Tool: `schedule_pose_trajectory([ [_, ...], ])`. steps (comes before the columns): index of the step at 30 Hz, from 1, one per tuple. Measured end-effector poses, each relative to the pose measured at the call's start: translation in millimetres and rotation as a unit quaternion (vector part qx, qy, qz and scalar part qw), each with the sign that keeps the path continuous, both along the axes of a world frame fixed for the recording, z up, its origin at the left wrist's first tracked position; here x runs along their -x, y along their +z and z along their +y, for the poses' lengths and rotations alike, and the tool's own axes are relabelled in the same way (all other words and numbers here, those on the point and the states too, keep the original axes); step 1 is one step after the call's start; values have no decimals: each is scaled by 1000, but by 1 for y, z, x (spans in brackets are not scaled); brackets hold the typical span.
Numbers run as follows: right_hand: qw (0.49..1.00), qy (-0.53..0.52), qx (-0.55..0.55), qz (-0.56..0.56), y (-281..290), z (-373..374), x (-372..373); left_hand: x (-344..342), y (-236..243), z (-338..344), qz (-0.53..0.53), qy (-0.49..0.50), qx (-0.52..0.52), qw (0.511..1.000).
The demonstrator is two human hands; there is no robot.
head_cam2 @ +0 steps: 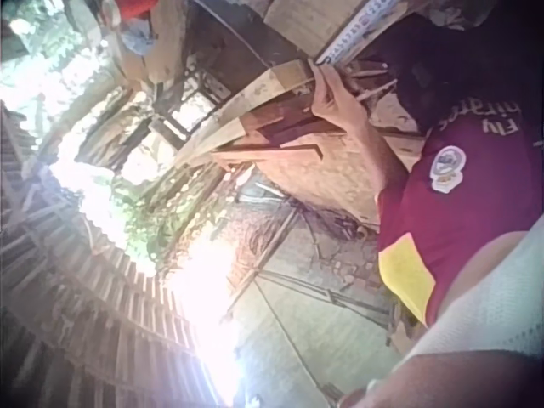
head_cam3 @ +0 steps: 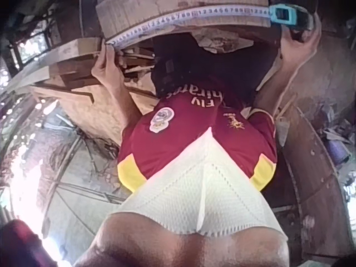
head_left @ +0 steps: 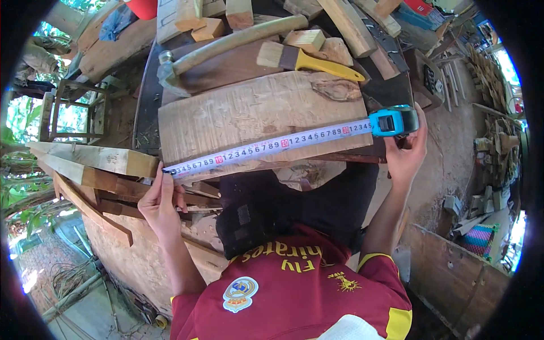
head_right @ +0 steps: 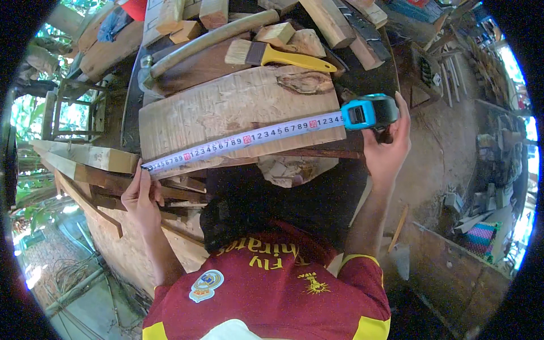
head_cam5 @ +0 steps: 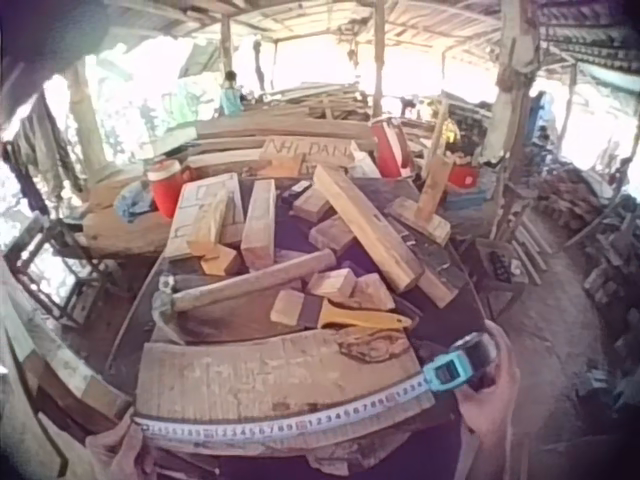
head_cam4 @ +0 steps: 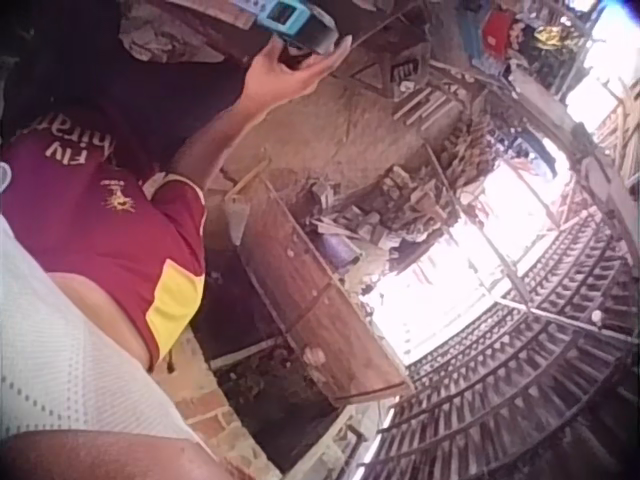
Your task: The person selects a small wooden block, brushes it with a yellow-handled brush, and then uses a tape measure to measure a larger wooden plank. The person handles multiple pieces of wood and tools on a cluttered workbench.
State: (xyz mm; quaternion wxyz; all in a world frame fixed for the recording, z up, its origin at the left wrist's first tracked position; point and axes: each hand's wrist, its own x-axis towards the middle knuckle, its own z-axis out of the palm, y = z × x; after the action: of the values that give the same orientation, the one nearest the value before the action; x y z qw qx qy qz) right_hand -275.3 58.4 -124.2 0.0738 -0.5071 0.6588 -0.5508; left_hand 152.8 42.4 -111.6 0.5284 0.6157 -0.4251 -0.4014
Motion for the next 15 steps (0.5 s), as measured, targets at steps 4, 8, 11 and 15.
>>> schedule_pose_trajectory([
  [4,993,-56,16,104,-2,-11,13,1,1,-3,-3,2,-8,1000],
  [8,983,-29,33,178,8,-15,17,0,-1,-2,3,8,-8,1000],
  [11,976,-31,57,206,16,-2,7,0,-1,-1,9,5,-10,1000],
  [15,997,28,55,53,-11,13,4,1,1,0,21,-5,-14,1000],
])
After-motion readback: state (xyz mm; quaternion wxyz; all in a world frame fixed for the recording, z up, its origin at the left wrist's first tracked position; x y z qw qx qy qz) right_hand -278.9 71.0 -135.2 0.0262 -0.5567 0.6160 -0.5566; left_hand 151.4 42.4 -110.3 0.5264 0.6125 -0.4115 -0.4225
